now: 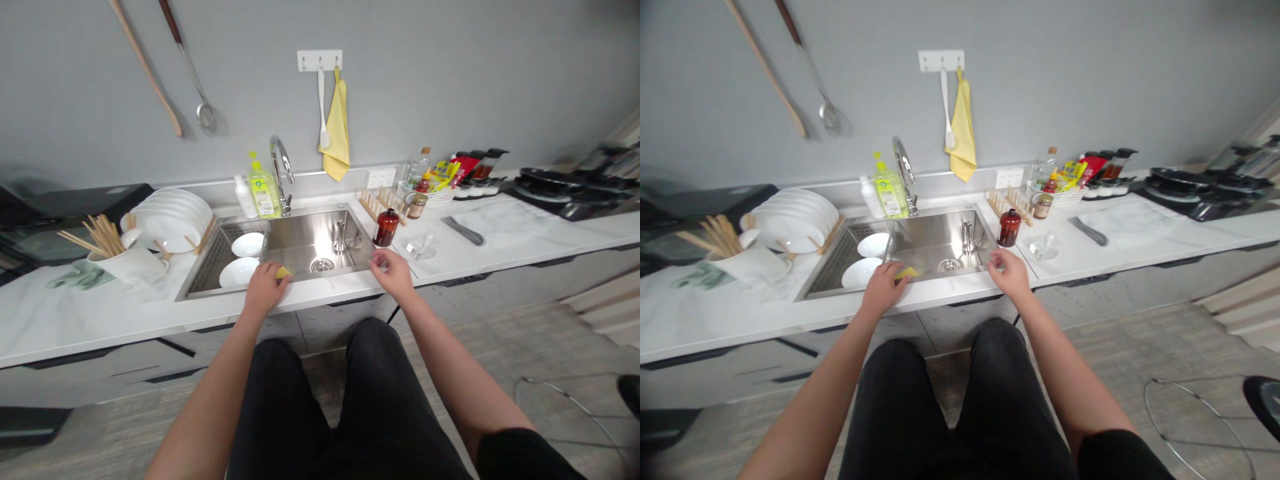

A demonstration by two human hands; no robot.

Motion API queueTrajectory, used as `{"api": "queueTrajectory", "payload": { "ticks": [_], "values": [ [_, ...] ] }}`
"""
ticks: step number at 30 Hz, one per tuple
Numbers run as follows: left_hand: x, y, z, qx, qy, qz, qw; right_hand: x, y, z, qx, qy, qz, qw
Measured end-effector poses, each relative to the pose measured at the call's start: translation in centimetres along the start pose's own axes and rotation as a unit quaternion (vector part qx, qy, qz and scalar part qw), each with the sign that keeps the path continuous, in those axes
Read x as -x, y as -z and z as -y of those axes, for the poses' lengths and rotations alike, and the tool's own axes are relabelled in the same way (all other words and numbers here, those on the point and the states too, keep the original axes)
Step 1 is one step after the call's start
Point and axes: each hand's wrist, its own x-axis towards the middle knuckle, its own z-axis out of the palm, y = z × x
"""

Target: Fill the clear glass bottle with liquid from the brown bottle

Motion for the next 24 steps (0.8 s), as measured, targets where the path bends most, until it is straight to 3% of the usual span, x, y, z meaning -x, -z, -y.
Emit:
{"api": "queueTrajectory", "payload": {
  "ticks": [3,7,10,15,18,20,24],
  "values": [
    [0.1,0.1,-0.1,0.0,0.008,-0.003,1.0,-1.2,-4.3,2.7,-0.095,0.011,0.117,0.988],
    [0.2,0.2,-0.1,0.005,0.021,-0.011,1.0,-2.6,-8.3,3.9,-0.191,-0.068,0.159,0.966],
    [0.1,0.2,-0.3,0.011,0.027,-0.019,0.999,-2.5,-9.4,3.3,-0.203,-0.078,0.162,0.962],
    [0.5,1.1,-0.6,0.036,0.04,-0.059,0.997,-1.9,-9.4,2.4,-0.21,-0.073,0.176,0.959],
    [2.2,3.4,0.7,0.038,0.085,-0.13,0.987,-1.8,-9.4,2.2,-0.215,-0.072,0.18,0.957],
    [4.0,5.8,2.9,0.028,0.141,-0.198,0.97,-1.9,-9.4,2.2,-0.22,-0.074,0.179,0.956],
    [7.5,11.0,9.4,-0.012,0.313,-0.367,0.876,-2.1,-9.5,2.1,-0.232,-0.081,0.178,0.953]
  ]
}}
